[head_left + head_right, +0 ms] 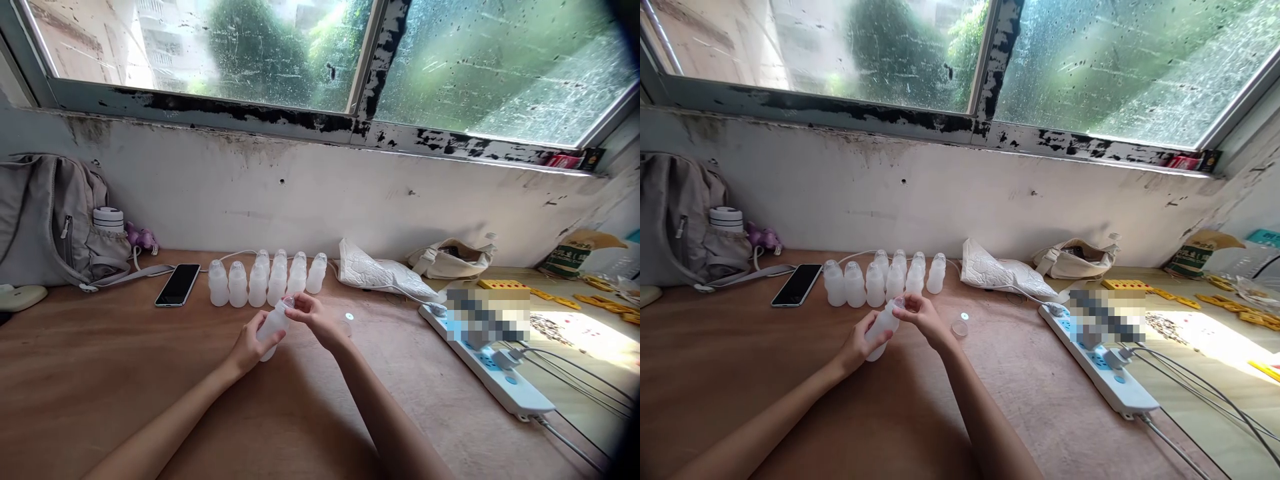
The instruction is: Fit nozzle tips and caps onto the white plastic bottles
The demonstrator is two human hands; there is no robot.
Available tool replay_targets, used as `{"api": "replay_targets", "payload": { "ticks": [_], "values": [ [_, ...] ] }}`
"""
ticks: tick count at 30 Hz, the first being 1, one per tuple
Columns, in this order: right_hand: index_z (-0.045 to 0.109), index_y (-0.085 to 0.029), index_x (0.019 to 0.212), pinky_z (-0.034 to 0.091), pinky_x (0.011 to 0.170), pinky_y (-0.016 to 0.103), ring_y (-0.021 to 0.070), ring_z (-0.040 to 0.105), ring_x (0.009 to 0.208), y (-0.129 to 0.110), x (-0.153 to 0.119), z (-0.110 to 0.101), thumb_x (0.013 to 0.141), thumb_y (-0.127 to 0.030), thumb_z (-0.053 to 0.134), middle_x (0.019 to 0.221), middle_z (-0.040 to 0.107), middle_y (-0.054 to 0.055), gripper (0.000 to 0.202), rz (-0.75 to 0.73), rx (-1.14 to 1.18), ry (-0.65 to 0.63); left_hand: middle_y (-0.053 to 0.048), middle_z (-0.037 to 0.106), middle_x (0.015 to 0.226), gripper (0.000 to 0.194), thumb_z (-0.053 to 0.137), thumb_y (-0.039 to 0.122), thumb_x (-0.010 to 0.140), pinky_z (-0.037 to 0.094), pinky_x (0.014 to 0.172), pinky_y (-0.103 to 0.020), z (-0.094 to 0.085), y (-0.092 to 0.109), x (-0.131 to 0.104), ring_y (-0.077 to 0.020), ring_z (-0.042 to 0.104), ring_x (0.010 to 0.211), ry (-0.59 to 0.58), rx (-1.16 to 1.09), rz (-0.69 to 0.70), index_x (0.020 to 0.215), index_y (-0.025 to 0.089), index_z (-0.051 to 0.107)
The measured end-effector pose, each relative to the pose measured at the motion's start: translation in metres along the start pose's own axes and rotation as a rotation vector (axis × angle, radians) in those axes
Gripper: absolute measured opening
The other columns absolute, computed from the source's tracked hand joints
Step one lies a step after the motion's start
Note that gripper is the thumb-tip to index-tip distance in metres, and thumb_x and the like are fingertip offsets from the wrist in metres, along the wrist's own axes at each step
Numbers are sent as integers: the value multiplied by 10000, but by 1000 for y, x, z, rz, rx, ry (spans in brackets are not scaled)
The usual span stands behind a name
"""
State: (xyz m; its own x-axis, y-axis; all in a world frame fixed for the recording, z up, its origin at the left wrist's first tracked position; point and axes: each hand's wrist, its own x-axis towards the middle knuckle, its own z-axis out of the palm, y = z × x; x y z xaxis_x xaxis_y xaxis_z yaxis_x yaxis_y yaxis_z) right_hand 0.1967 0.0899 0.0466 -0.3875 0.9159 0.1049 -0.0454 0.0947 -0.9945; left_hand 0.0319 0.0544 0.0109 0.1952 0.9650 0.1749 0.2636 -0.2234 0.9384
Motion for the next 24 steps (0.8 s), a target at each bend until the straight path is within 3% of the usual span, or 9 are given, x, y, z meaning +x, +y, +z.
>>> {"api": "replay_targets", "payload": {
  "ticks": [3,8,13,18,20,24],
  "values": [
    [600,-177,851,397,733,302,175,532,790,6,2,7,645,-395,656,780,588,11,305,8,-25,179,-20,597,816,391,585,479,654,383,628,-248,4,6,-1,-183,545,712,110,176,-20,926,208,513],
    [600,-190,971,395,789,333,209,542,919,-1,1,7,736,-418,539,914,622,60,333,117,402,-18,-6,563,692,352,530,501,697,373,564,-230,7,16,3,-150,519,632,68,-143,-182,800,164,525],
    [605,-198,986,391,791,348,199,562,877,-10,0,-5,673,-299,631,904,638,51,330,112,417,6,-4,540,676,362,573,477,684,357,514,-202,3,37,0,-118,493,601,57,-380,-279,816,144,517],
    [631,-190,965,380,787,328,205,533,913,-17,-3,0,666,-284,631,977,615,64,313,70,413,-64,-42,562,708,465,461,535,736,374,483,-224,3,46,-7,-124,514,546,-182,-566,-361,971,138,512],
    [650,-169,902,374,783,316,206,527,909,-15,-3,4,672,-303,622,939,620,71,268,64,398,-70,-43,566,705,473,458,542,732,380,499,-238,4,41,-7,-137,523,557,-176,-482,-306,980,143,509],
    [633,-150,739,379,709,286,163,530,746,-5,1,8,613,-310,685,736,605,22,211,21,176,138,-24,579,740,409,595,498,646,378,618,-263,4,31,-4,-180,536,706,64,-50,-119,906,187,539]
  ]
}}
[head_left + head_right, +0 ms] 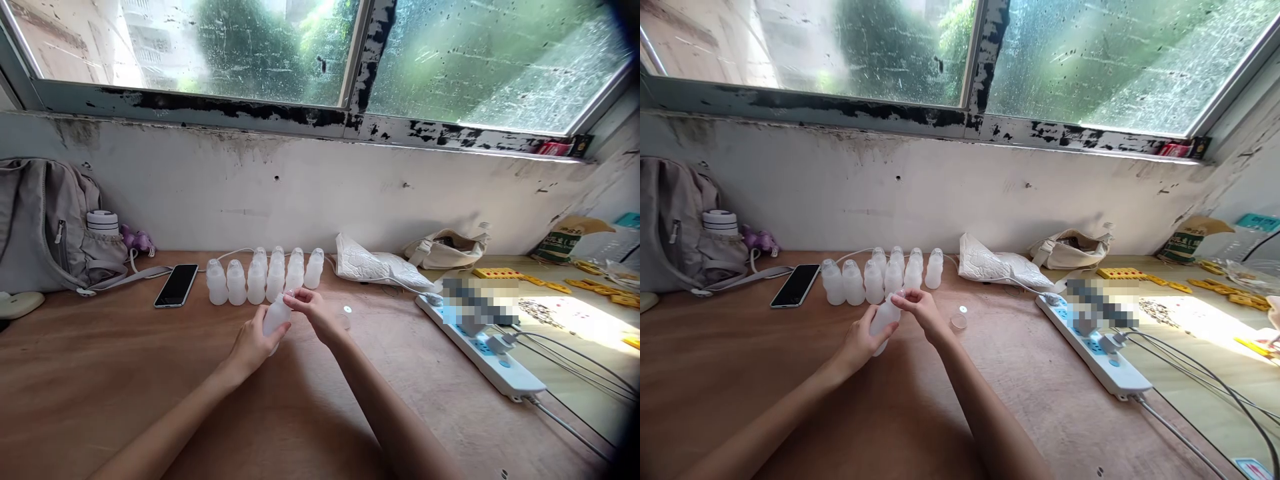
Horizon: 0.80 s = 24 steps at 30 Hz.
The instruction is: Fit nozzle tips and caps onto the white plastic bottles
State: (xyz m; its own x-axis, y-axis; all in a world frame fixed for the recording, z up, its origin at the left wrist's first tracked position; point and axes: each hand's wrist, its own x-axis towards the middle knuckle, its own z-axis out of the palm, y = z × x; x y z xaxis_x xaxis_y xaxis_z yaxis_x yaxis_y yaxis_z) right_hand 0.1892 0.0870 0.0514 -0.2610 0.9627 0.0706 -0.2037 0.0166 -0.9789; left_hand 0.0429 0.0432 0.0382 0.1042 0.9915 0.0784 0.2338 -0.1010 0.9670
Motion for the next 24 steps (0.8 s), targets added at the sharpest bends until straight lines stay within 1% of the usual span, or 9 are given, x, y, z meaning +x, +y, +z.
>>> {"api": "replay_targets", "payload": {
  "ticks": [1,3,7,10,13,16,21,22,24],
  "values": [
    [622,-149,727,380,692,281,157,524,721,1,0,0,607,-320,690,709,595,12,220,-15,-47,47,-21,577,740,401,609,495,633,372,625,-263,-1,-1,1,-181,533,715,12,21,-3,882,188,544],
    [614,-155,802,388,672,285,166,527,723,0,-1,2,641,-363,653,744,604,19,266,8,-32,28,-23,565,730,410,578,514,657,365,586,-258,-2,-1,1,-166,527,666,-127,-133,-101,882,174,544],
    [547,-188,1058,406,730,326,212,551,863,-14,-11,8,697,-402,553,1021,604,81,420,135,216,-310,-31,521,687,543,414,599,729,319,442,-241,0,-2,-4,-123,489,503,-661,-723,-387,969,124,524],
    [541,-186,1055,384,813,358,244,516,1002,-23,-18,14,661,-421,571,1086,586,104,460,95,315,-446,-8,468,647,575,420,625,708,281,402,-219,3,-5,-10,-103,461,478,-799,-985,-420,948,116,531],
    [554,-193,1011,402,794,352,250,514,1018,-26,-20,18,591,-402,638,1057,604,97,477,76,327,-470,17,419,625,630,452,659,655,251,386,-203,3,-4,-15,-79,405,459,-814,-1071,-427,975,123,533],
    [592,-176,873,441,634,285,215,589,821,-22,-18,20,608,-385,639,933,649,84,341,132,185,-359,7,446,659,595,573,576,595,300,434,-220,4,-1,-15,-92,428,509,-745,-916,-378,989,131,534],
    [580,-171,670,421,554,273,181,582,646,-13,-12,24,622,-357,652,715,661,51,206,42,-80,13,5,492,649,304,700,255,535,311,530,-235,4,3,-3,-107,442,585,-256,-349,-143,768,132,549],
    [579,-173,669,426,583,287,188,585,671,-13,-12,25,623,-359,652,714,661,54,205,27,-67,24,6,490,648,291,692,253,536,309,524,-233,4,3,-3,-105,439,581,-259,-345,-155,758,135,546],
    [584,-178,726,434,658,317,206,593,760,-15,-13,26,630,-374,637,799,665,67,224,25,48,-82,0,485,658,302,627,324,578,321,504,-239,3,3,-6,-112,452,565,-474,-512,-292,805,142,544]
  ]
}}
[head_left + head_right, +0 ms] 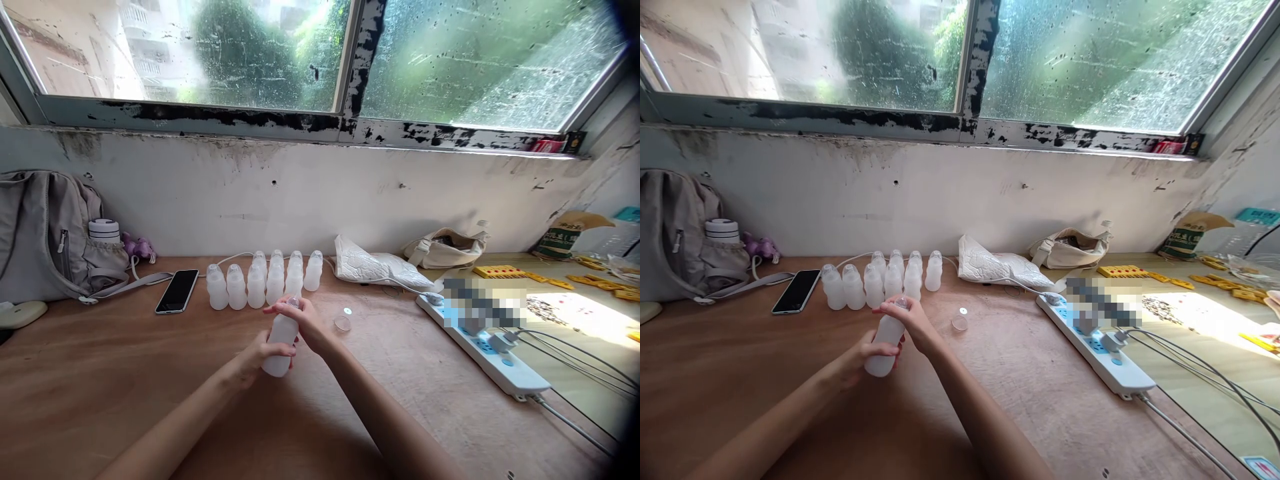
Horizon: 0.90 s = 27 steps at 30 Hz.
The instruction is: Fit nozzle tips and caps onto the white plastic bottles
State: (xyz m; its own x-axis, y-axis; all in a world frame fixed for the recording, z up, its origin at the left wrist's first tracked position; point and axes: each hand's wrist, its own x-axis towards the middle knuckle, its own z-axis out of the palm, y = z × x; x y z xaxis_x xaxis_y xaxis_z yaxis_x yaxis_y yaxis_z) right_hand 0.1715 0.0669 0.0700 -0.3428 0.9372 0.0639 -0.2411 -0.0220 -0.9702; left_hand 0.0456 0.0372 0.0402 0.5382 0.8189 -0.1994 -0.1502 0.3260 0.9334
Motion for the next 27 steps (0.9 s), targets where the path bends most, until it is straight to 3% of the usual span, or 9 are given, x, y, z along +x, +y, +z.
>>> {"api": "replay_targets", "payload": {
  "ticks": [2,4,6,10,13,19,27],
  "values": [
    [584,-179,817,425,735,342,221,587,855,-2,-2,0,619,-365,629,891,658,76,275,15,136,-167,0,462,651,333,563,370,583,342,486,-248,2,-1,-5,-116,457,544,-235,-230,-142,826,144,534],
    [580,-179,851,425,733,342,226,593,851,-2,-4,0,596,-327,631,851,666,68,299,39,193,-209,-2,460,650,312,550,346,571,362,497,-256,5,-2,-7,-119,465,546,-291,-292,-155,806,142,526],
    [585,-181,822,431,668,313,221,610,780,2,-3,-1,592,-285,627,744,671,49,255,48,172,-118,-12,492,644,240,563,288,584,364,520,-254,5,-3,-4,-126,481,564,-155,-95,-65,767,137,527],
    [594,-177,766,423,599,277,225,621,734,16,1,0,581,-220,628,654,660,32,193,-16,124,84,-4,513,591,139,580,242,588,320,493,-237,2,-7,8,-139,486,548,246,517,155,677,149,528],
    [578,-175,724,428,587,274,230,630,720,26,4,4,570,-190,628,607,643,18,162,-48,155,203,-33,592,684,224,572,257,601,335,515,-249,0,-9,10,-186,550,618,447,842,162,805,165,559],
    [570,-186,730,453,655,317,240,628,752,25,-1,18,541,-194,643,573,623,0,203,-111,235,402,-82,649,829,412,523,346,673,348,570,-290,10,1,-2,-277,604,756,572,1261,65,1060,213,483],
    [578,-182,792,437,656,287,222,608,795,20,-6,21,581,-214,644,634,632,10,223,-147,190,392,-79,637,879,342,490,340,711,368,571,-284,18,5,-6,-262,609,754,639,1418,58,1022,201,458]
  ]
}}
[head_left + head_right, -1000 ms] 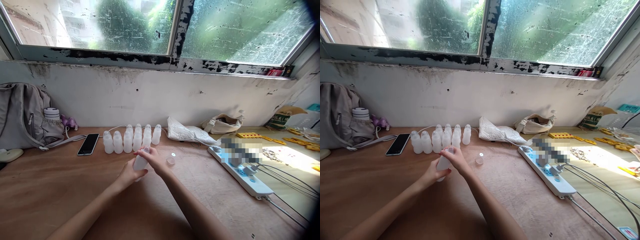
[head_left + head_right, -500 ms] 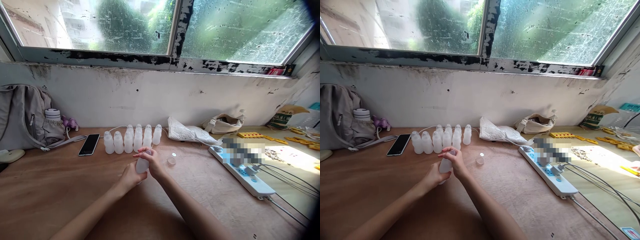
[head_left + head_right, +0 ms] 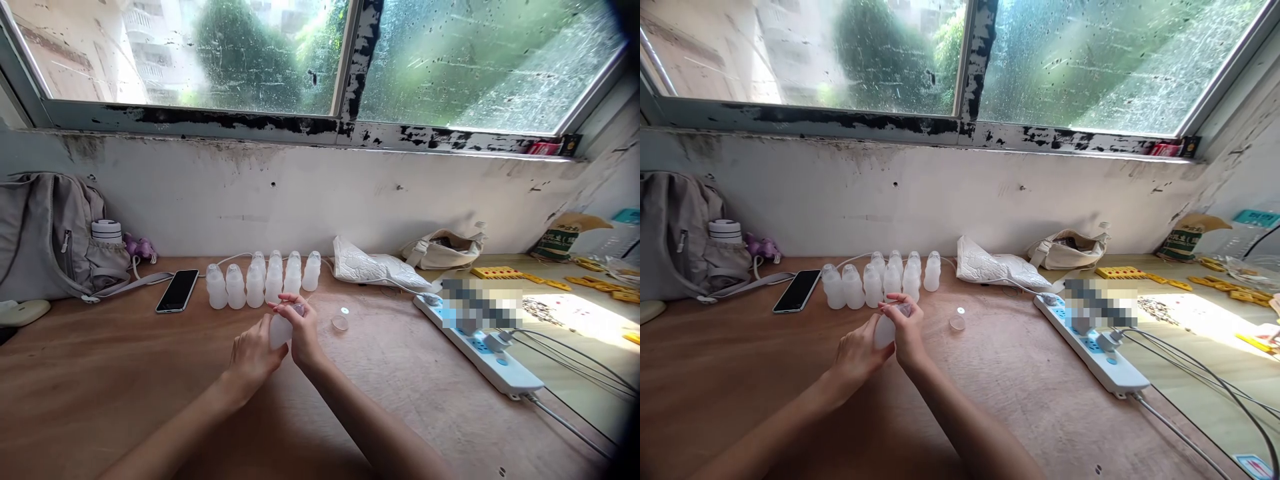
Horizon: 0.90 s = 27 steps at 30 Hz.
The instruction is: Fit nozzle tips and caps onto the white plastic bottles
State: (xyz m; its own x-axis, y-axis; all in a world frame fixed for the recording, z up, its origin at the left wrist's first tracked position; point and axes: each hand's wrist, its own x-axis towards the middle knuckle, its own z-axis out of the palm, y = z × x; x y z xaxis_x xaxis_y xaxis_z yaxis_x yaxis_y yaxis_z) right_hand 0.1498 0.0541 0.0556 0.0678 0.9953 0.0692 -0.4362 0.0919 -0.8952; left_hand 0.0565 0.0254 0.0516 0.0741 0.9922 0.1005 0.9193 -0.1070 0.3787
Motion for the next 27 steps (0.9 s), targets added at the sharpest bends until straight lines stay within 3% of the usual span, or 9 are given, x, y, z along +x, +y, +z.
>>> {"api": "replay_targets", "payload": {
  "ticks": [5,9,11,13,16,19,21,24,27],
  "values": [
    [592,-171,883,407,612,272,180,578,698,-4,20,-16,594,-297,661,725,640,28,323,157,-234,-130,-95,611,950,285,504,266,708,388,641,-307,-6,-12,11,-266,575,869,8,97,36,984,202,468],
    [605,-188,889,395,711,291,187,552,842,-23,41,-42,669,-384,607,879,624,48,294,57,-516,-254,-84,625,898,205,523,336,693,376,620,-321,-17,-27,20,-274,585,801,-15,102,25,860,220,503],
    [610,-194,850,382,748,313,206,536,884,-35,51,-60,664,-347,619,900,611,56,241,-43,-789,-220,-82,633,856,197,537,371,674,362,601,-316,-23,-32,22,-276,588,762,-32,105,16,807,228,517],
    [611,-200,825,360,766,345,241,508,930,-42,58,-80,636,-255,634,912,594,66,199,-80,-1150,-96,-87,637,815,208,544,395,659,352,588,-315,-28,-36,23,-281,589,734,-71,117,13,787,232,529],
    [612,-188,712,363,735,350,264,505,916,-45,64,-107,537,-82,645,832,590,68,207,59,-1431,-21,-105,638,802,273,569,434,619,345,583,-322,-34,-38,23,-308,588,738,-152,135,8,792,225,543],
    [557,-169,513,394,623,314,235,546,743,-44,67,-121,440,16,644,637,568,44,217,166,-1431,-82,-120,640,816,304,581,457,592,343,584,-327,-37,-38,22,-327,587,751,-201,127,13,774,215,549],
    [540,-170,484,401,546,293,204,547,638,-45,67,-121,448,-16,666,575,551,32,202,207,-1414,-118,-118,641,823,300,570,457,599,344,586,-330,-36,-39,23,-328,587,748,-207,111,37,776,215,549],
    [593,-176,651,430,493,275,159,547,566,-50,63,-109,604,-213,659,617,573,30,89,201,-1220,-224,-101,641,842,300,565,444,604,345,590,-328,-35,-41,24,-318,588,748,-206,80,77,811,227,550],
    [592,-168,817,483,559,299,155,573,619,-55,57,-90,716,-363,586,692,589,42,220,152,-834,-346,-86,638,864,312,574,436,598,346,600,-318,-35,-42,25,-305,585,771,-188,47,96,834,233,549]
  ]
}}
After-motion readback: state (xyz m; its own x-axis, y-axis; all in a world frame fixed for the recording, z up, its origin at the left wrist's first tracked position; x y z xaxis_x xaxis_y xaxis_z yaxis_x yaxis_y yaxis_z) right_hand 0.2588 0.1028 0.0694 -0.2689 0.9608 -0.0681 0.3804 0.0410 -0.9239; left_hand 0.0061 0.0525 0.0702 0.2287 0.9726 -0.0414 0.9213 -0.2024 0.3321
